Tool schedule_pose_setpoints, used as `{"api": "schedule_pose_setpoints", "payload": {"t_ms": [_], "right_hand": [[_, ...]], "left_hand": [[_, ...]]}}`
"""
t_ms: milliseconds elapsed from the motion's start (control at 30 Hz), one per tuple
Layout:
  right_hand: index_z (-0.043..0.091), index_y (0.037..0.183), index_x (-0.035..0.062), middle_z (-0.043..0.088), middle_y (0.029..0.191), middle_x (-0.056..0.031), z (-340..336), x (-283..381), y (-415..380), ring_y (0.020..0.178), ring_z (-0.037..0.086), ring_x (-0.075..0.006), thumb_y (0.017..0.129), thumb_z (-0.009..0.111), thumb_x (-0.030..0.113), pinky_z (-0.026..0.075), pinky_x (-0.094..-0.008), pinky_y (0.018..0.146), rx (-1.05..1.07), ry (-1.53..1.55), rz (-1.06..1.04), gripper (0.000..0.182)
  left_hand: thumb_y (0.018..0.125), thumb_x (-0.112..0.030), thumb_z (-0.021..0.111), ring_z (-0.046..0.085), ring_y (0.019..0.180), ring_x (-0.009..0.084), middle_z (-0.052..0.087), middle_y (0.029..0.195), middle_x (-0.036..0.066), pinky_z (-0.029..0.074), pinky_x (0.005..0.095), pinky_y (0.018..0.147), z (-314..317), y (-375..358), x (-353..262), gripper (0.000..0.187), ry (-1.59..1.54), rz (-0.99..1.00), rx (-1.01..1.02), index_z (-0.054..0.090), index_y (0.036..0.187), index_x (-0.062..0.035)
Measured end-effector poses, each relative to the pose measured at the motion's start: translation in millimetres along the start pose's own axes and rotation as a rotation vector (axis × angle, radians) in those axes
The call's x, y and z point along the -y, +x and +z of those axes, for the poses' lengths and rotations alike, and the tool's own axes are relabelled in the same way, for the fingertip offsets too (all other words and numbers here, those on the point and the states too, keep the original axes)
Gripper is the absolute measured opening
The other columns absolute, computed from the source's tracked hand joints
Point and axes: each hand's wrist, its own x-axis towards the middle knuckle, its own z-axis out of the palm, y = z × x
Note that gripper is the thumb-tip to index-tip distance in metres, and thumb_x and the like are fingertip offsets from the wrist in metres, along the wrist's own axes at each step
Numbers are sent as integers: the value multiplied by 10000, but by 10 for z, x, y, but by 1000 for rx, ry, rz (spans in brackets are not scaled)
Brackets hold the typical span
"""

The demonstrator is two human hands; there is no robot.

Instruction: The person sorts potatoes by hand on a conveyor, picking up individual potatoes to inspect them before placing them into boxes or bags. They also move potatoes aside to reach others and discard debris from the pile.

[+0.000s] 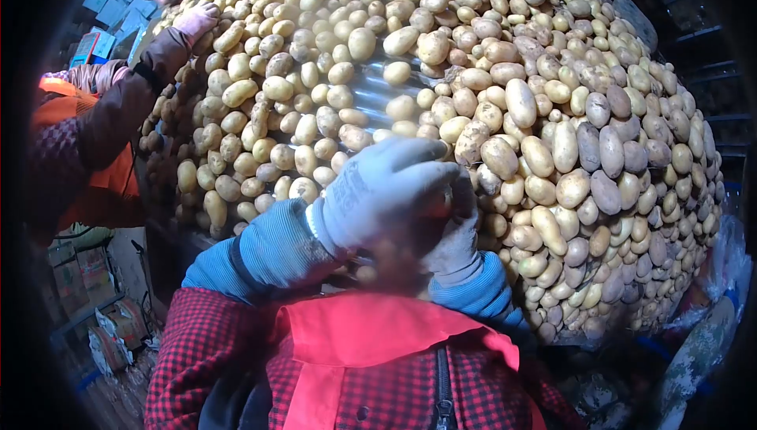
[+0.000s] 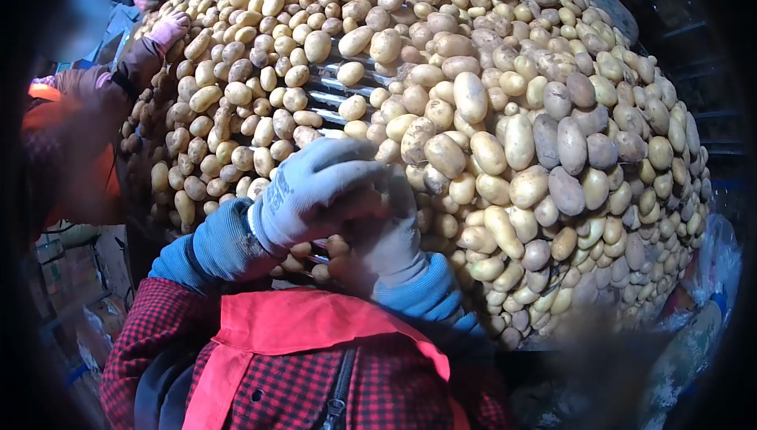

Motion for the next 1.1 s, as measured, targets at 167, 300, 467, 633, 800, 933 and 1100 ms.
{"api": "schedule_pose_setpoints", "payload": {"t_ms": [167,300,467,633,800,933,1100], "right_hand": [[490,1439,37,579,1370,-124,-225,41,17,1264,597,-237,1092,443,448,499,-379,1075,71,-253,-69,540],[486,1467,67,573,1393,-121,-8,98,-3,1228,605,-239,1090,421,493,521,-373,968,-4,-176,-33,572],[481,1501,105,566,1422,-117,97,125,-23,1183,616,-241,1088,393,549,550,-366,834,-36,-80,-28,613],[477,1536,143,558,1451,-114,55,179,-24,1138,626,-243,1086,365,605,578,-358,700,33,36,-78,654],[273,1627,153,374,1632,-201,167,301,-86,1349,541,-392,1024,628,181,626,-434,917,200,228,-61,700],[193,1641,113,317,1666,-232,83,358,-119,1425,482,-402,1015,673,123,543,-505,1070,140,192,-233,789],[191,1642,89,322,1671,-199,-7,376,-163,1454,457,-378,1059,596,167,509,-528,1135,62,-70,-385,714]], "left_hand": [[796,-301,798,650,1138,287,654,1286,114,481,546,951,92,-121,-199,449,121,103,33,696,1203,-142],[810,-327,806,630,1222,316,632,1369,130,425,632,1012,88,-123,-266,477,102,123,20,695,1242,-158],[804,-310,799,599,1262,347,601,1412,161,425,597,1041,-53,-92,-259,498,100,152,-46,689,1261,-148],[788,-222,810,590,1235,404,603,1381,195,440,524,1074,-408,-344,196,553,351,-101,-292,672,1300,-66],[799,-265,808,535,1327,394,581,1432,183,390,543,1124,-328,-506,348,654,401,-154,144,609,1398,-93],[830,-465,765,511,1363,354,607,1369,112,339,578,1158,-89,-379,583,628,362,-58,271,631,1369,-173],[859,-414,777,496,1396,346,608,1398,104,322,597,1172,-366,-532,909,462,519,-91,346,697,1267,-212]]}}
